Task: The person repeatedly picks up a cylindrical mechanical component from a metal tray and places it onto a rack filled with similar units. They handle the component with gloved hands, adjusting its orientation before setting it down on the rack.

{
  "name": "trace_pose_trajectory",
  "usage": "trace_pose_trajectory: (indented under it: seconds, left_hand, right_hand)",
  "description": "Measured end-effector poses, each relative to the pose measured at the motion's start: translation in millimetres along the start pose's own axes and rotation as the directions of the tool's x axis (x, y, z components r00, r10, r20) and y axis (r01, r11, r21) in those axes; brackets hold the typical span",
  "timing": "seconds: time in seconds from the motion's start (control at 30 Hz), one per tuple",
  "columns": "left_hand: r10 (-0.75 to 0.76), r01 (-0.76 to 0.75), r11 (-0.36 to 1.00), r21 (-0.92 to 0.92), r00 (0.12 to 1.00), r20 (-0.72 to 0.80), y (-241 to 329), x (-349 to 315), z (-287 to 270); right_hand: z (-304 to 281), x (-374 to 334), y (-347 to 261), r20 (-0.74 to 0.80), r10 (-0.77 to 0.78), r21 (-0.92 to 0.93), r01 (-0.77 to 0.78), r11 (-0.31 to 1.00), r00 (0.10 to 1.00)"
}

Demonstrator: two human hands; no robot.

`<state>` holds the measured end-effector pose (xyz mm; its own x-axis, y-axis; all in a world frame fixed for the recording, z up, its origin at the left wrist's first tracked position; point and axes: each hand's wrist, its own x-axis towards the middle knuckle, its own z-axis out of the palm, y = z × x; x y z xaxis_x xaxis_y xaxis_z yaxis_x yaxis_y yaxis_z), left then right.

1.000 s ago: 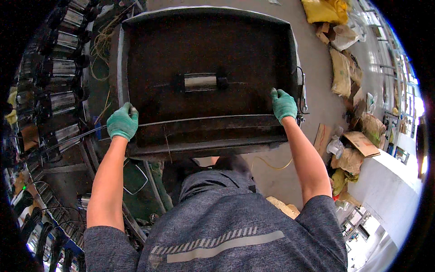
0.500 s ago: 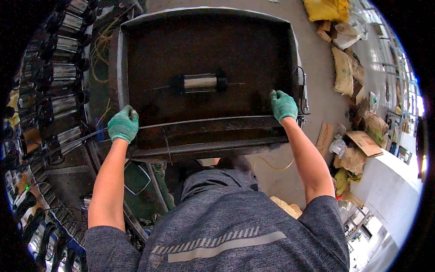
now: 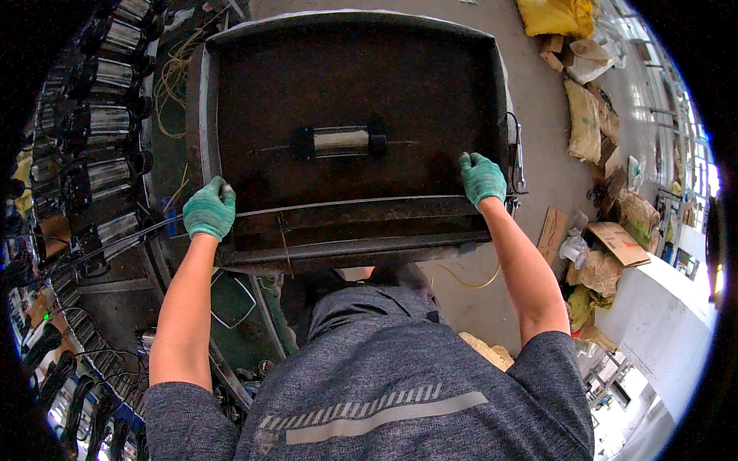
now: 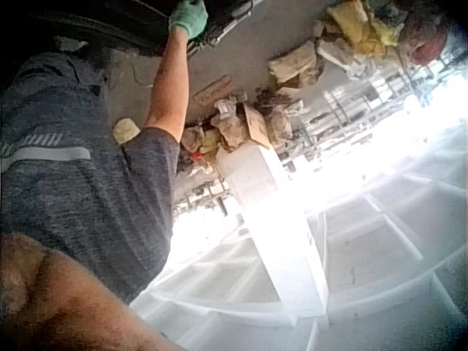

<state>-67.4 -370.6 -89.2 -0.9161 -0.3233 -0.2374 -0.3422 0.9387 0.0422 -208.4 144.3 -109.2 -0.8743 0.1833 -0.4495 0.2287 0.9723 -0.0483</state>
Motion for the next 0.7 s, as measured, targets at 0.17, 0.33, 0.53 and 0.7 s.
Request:
trace_pose_trajectory:
  seconds: [0.17,0.33,0.53,0.7]
  left_hand:
    - [0.001,-0.002,1.000,0.010,1.000,0.023,-2.2,1.5,1.8]
    - [0.007,-0.007,1.000,0.012,1.000,0.013,-3.5,1.6,4.1]
    - [-0.008,0.008,1.000,0.018,0.999,0.032,-2.3,1.8,2.2]
    - [0.000,0.000,1.000,0.014,1.000,0.025,-7.1,3.0,8.6]
  right_hand:
    - [-4.7,-2.8,-4.4,0.011,0.015,-0.007,-0.015,1.000,1.000]
    - [-2.6,-1.9,-2.1,0.001,0.004,0.006,-0.004,1.000,1.000]
    - [-2.6,-2.4,-3.4,-0.007,0.010,0.020,-0.010,1.000,1.000]
    - [-0.1,-0.2,-1.0,-0.005,0.011,0.004,-0.011,1.000,1.000]
